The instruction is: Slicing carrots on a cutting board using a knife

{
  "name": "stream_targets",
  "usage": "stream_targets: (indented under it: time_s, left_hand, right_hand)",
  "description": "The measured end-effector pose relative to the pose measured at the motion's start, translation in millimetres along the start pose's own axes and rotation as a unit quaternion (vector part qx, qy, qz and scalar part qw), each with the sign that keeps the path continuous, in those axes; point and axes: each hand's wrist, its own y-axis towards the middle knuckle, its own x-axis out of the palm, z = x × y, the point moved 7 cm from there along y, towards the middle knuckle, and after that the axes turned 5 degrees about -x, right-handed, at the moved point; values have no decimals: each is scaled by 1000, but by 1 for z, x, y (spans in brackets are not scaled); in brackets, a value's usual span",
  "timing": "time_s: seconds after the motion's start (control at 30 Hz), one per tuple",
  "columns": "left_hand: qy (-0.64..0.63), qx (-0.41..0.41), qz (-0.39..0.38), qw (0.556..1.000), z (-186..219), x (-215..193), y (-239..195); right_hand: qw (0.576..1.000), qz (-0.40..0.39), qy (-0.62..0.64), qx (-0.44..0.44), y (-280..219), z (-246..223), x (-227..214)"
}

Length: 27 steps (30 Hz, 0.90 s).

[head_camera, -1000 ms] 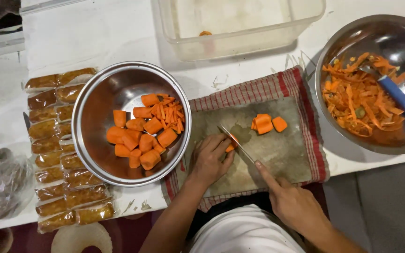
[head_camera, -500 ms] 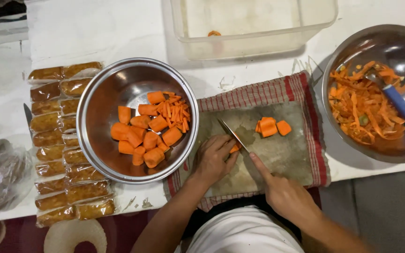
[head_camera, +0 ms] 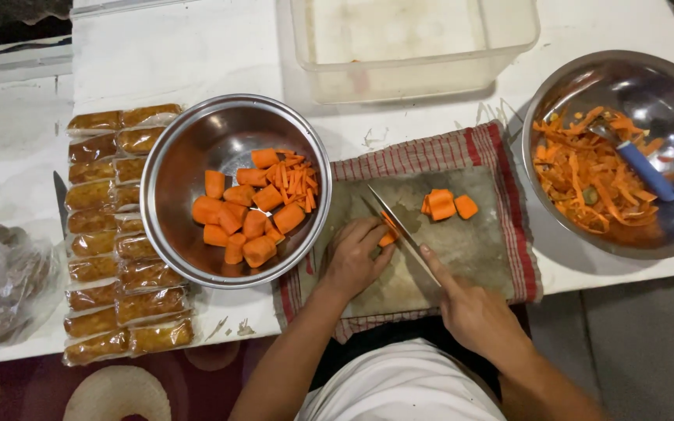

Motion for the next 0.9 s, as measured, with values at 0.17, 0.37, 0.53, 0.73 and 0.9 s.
stream_targets:
  time_s: [0.17,0.37,0.53,0.73,0.9]
  left_hand:
    - [3,2,6,1000,-1,0,-1]
    - [24,-20,1,1000,0,-2,4]
    - [-4,-22,-3,1000,3,-7,11]
    - [-22,-27,6,999,9,-11,18]
    - [-17,-55,-24,998,2,-9,16]
  right_hand:
    - [999,6,-39,-30,-3,-8,0]
    - [997,-56,-48,16,-12,-7,-3]
    - [992,-117,-35,43,-22,2,-5]
    - [976,-203,-31,65,-15,1,-12]
    - [989,-149,-22,8,3,6,12]
